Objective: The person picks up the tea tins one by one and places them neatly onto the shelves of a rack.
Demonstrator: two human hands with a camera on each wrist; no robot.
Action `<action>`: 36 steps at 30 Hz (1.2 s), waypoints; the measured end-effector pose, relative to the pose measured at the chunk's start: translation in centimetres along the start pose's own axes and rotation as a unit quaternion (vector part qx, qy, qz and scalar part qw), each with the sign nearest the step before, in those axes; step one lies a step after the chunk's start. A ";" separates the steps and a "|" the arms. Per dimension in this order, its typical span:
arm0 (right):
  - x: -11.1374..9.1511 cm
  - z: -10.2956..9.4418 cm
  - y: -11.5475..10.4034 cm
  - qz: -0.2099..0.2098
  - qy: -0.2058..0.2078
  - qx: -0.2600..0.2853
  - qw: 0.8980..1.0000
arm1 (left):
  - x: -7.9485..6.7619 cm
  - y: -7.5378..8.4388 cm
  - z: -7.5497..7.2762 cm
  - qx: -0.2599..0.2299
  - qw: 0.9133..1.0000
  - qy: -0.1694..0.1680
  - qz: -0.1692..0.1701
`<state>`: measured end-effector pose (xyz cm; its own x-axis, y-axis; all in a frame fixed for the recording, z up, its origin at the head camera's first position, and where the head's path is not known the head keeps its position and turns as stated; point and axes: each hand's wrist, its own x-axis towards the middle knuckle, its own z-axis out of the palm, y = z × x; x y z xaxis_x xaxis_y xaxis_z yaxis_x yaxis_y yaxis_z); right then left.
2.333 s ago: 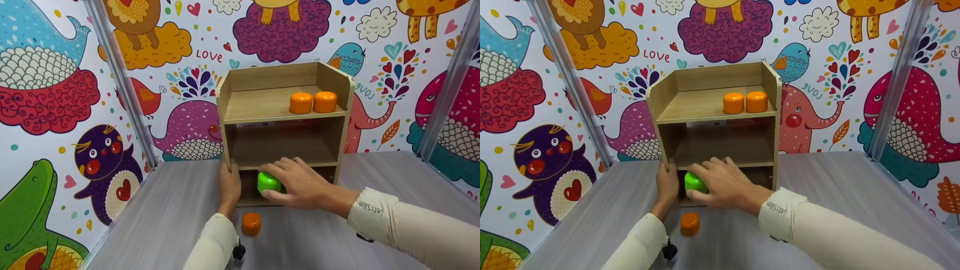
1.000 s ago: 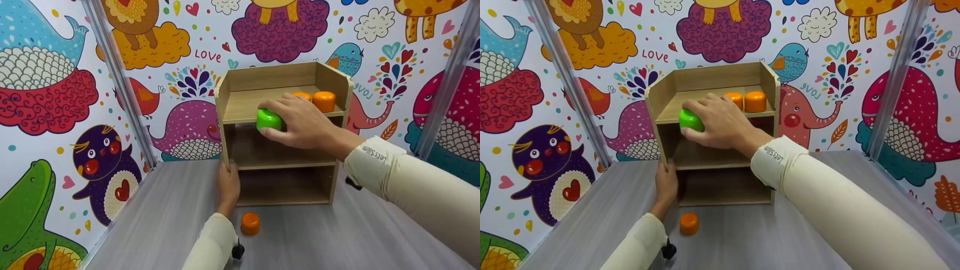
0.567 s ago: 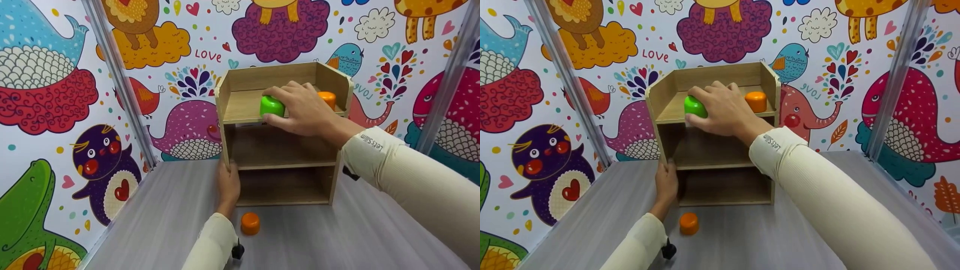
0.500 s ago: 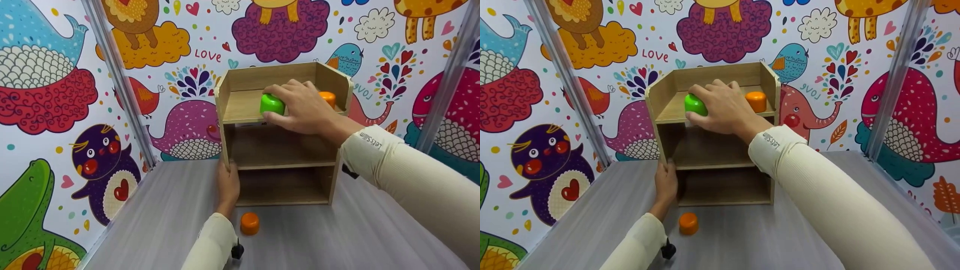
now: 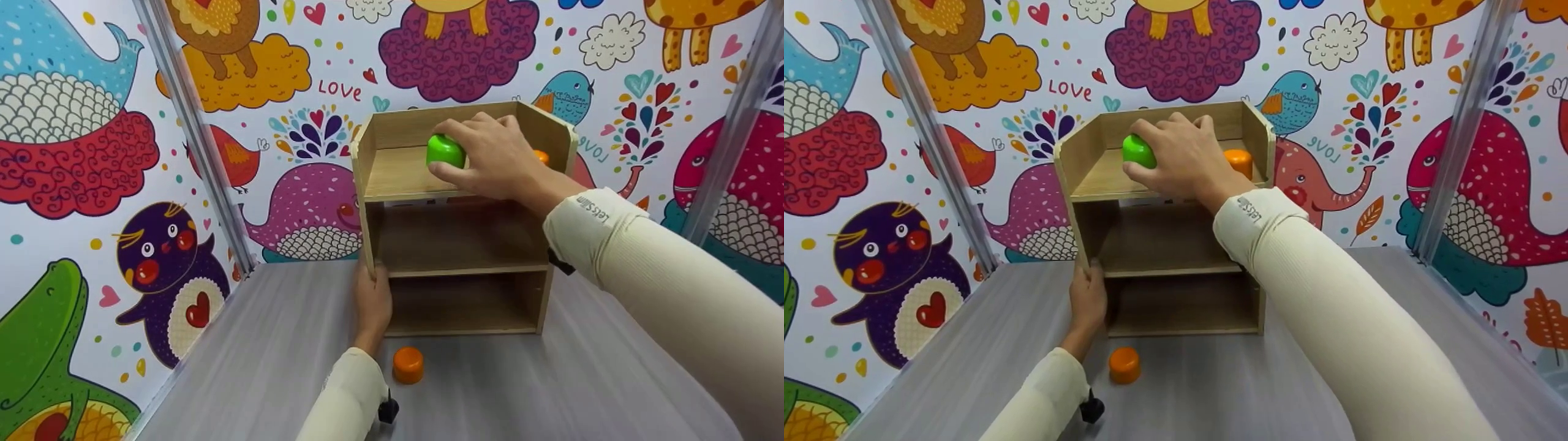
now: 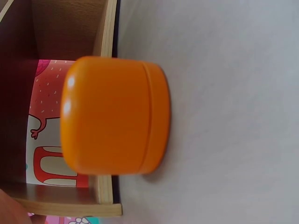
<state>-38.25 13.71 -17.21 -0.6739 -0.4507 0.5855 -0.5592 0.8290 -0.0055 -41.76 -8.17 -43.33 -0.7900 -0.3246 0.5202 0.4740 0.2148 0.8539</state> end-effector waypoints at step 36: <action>1.1 2.3 2.4 0.068 -0.099 -0.050 0.992 | -0.1 -0.2 0.0 0.033 0.999 0.024 0.031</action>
<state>-41.44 14.41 -18.47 -0.8266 -0.3807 0.4145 -0.4132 0.9106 0.0123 -41.81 -8.20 -43.57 -0.7398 -0.3514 0.5738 0.4935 0.2963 0.8177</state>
